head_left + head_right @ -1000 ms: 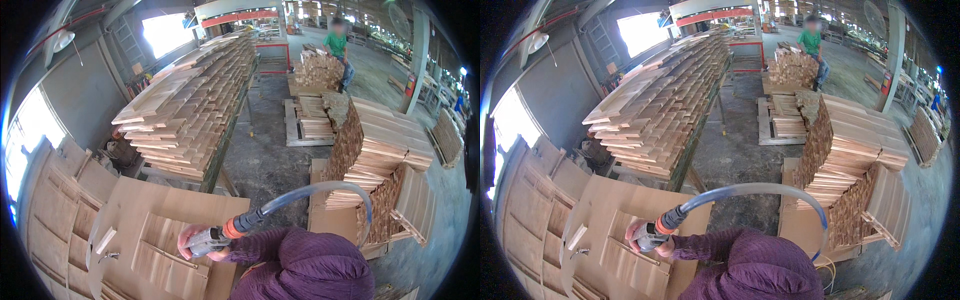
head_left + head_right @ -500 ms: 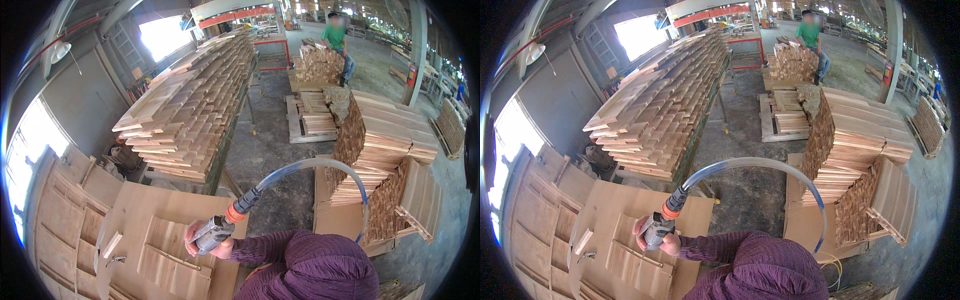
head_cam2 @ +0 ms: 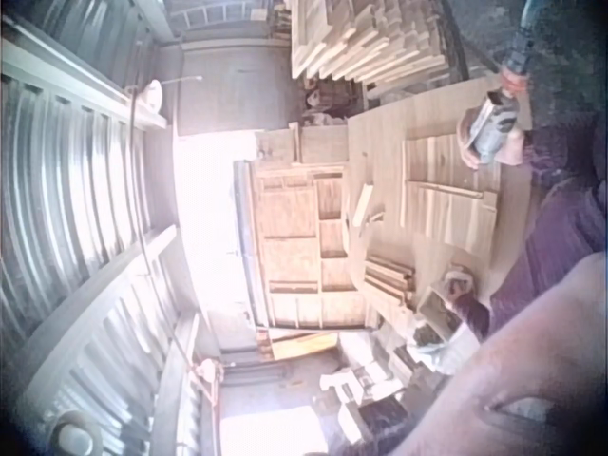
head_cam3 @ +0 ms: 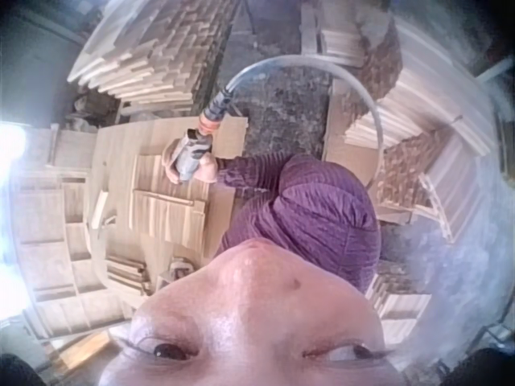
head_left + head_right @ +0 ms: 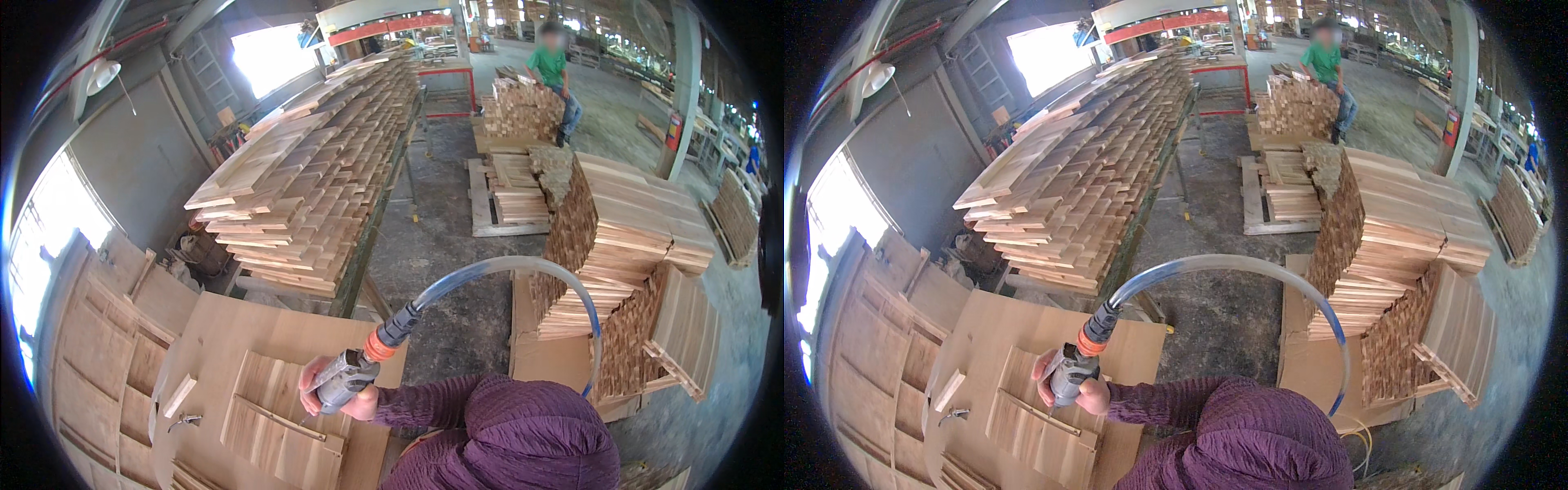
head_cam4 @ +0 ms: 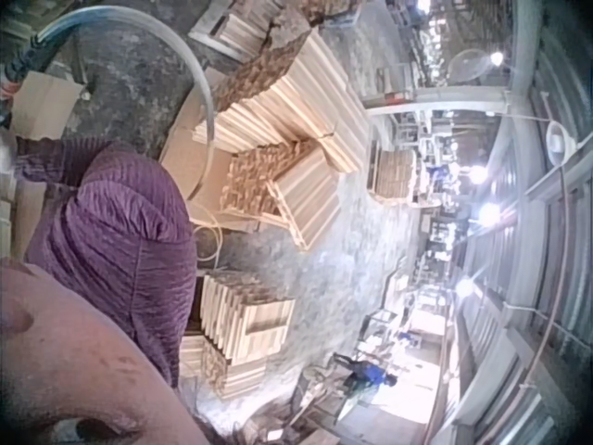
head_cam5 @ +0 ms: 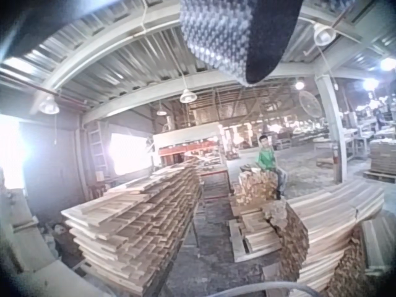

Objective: The person uses a pneumatic drill to drive screws into wooden slat panels on a workbench. They repeatedly pick up panels, align them, fasten them, and stack the finished units on the floor. The person also retrieves new panels from a nearby stack and places them on the bench for assembly.

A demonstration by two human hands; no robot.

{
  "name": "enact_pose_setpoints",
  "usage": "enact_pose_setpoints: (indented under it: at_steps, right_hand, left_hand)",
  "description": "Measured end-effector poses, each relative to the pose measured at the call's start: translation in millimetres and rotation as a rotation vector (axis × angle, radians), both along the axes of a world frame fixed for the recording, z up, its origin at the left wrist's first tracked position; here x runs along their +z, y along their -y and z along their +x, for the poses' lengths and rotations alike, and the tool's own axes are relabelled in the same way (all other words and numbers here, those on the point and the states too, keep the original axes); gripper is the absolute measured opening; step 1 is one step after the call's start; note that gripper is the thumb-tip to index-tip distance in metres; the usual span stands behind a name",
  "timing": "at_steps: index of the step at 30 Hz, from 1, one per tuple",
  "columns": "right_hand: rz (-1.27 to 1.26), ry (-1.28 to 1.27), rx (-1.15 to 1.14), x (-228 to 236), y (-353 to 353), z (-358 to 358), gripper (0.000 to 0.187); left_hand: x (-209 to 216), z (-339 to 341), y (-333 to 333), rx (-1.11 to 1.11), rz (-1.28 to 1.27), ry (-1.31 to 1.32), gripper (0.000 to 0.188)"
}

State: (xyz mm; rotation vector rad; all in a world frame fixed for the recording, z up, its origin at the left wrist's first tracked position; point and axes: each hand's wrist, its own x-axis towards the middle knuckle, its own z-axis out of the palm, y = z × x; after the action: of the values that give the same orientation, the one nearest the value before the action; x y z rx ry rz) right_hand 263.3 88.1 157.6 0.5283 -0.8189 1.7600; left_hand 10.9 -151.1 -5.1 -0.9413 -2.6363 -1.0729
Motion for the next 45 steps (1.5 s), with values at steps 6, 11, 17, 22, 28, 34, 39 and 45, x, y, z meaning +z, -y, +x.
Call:
enact_pose_setpoints:
  at_steps: [6, 11, 17, 22, 28, 34, 39, 45]
  right_hand:
    - [0.029, -0.040, 0.033, 0, -3, -15, 0.074]
    - [0.015, 0.127, -0.018, -2, -4, -21, 0.083]
    - [0.078, 0.179, 0.013, -3, -14, -57, 0.093]
    - [0.230, 0.040, -0.103, 0, -36, -100, 0.093]
    - [0.334, 0.077, -0.117, 5, -40, -136, 0.089]
    - [0.280, 0.138, -0.009, -9, -43, -170, 0.089]
    - [0.218, 0.174, 0.058, -25, -48, -190, 0.090]
    - [0.203, 0.243, 0.053, -39, -52, -208, 0.089]
  left_hand:
    - [4, 0, -3, -0.023, 0.096, 0.088, 0.036]
    - [15, 5, 1, -0.056, 0.293, 0.244, 0.038]
    - [2, -45, -25, -0.103, 0.862, 1.049, 0.005]
    - [25, -21, -114, -0.201, 0.695, 0.903, 0.019]
    - [36, -25, -137, -0.114, 0.817, 1.057, 0.018]
    - [28, -38, -152, -0.109, 0.811, 1.022, 0.018]
    - [28, -43, -162, -0.057, 0.789, 1.025, 0.018]
    - [11, -48, -167, -0.071, 0.790, 1.025, 0.017]
